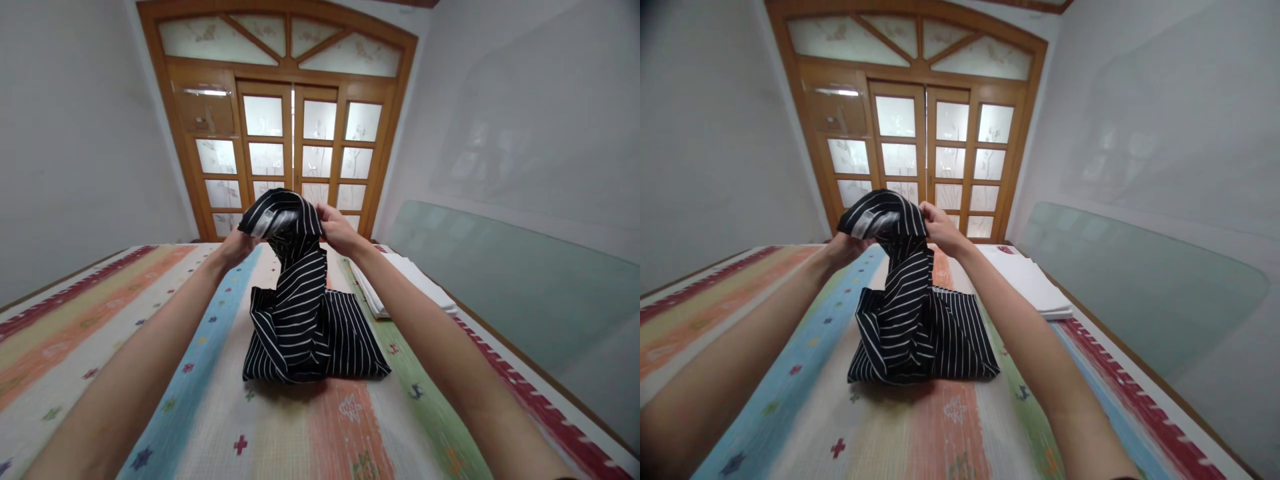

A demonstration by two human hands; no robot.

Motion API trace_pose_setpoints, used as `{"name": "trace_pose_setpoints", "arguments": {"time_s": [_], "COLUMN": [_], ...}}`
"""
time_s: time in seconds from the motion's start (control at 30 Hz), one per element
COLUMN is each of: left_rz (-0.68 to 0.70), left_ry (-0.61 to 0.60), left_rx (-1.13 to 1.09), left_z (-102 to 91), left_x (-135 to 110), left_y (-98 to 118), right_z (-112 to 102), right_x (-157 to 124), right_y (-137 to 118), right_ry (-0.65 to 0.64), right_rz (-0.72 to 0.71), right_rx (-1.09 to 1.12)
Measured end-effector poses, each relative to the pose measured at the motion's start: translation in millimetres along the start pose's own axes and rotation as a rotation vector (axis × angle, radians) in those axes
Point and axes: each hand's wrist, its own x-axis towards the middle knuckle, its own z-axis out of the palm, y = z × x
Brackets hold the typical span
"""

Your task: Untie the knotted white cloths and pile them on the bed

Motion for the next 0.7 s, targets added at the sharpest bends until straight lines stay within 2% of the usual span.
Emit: {"name": "trace_pose_setpoints", "arguments": {"time_s": [0.1,0.23,0.33,0.43,0.5,0.53,0.6,0.67,0.7], "left_rz": [0.14,0.34,0.593,0.751,0.721,0.662,0.431,0.172,0.018], "left_ry": [0.206,0.334,0.47,0.541,0.53,0.511,0.391,0.194,0.064], "left_rx": [-0.11,-0.038,0.177,0.415,0.55,0.628,0.827,1.029,1.125], "left_z": [-3.2,3.5,12.8,11.6,4.3,-0.3,-9.2,-15.5,-17.2], "left_x": [26.1,56.7,68.3,64.8,52.6,43.0,16.0,-20.9,-41.7], "left_y": [30.6,85.5,135.4,167.7,163.7,152.1,111.6,56.8,28.6], "right_z": [-22.4,-46.6,-52.7,-46.8,-38.0,-32.7,-21.2,-9.4,-3.7], "right_x": [28.2,76.3,106.5,110.0,92.2,77.4,38.6,-7.6,-30.9], "right_y": [1.0,-16.0,-42.9,-60.3,-54.9,-46.0,-18.2,16.2,32.9], "right_ry": [0.284,0.572,0.614,0.562,0.516,0.474,0.307,-0.044,-0.158], "right_rz": [-0.03,-0.213,-0.435,-0.543,-0.479,-0.401,-0.16,0.151,0.218], "right_rx": [-0.201,-0.471,-0.498,-0.547,-0.666,-0.751,-0.937,-1.066,-1.063]}}
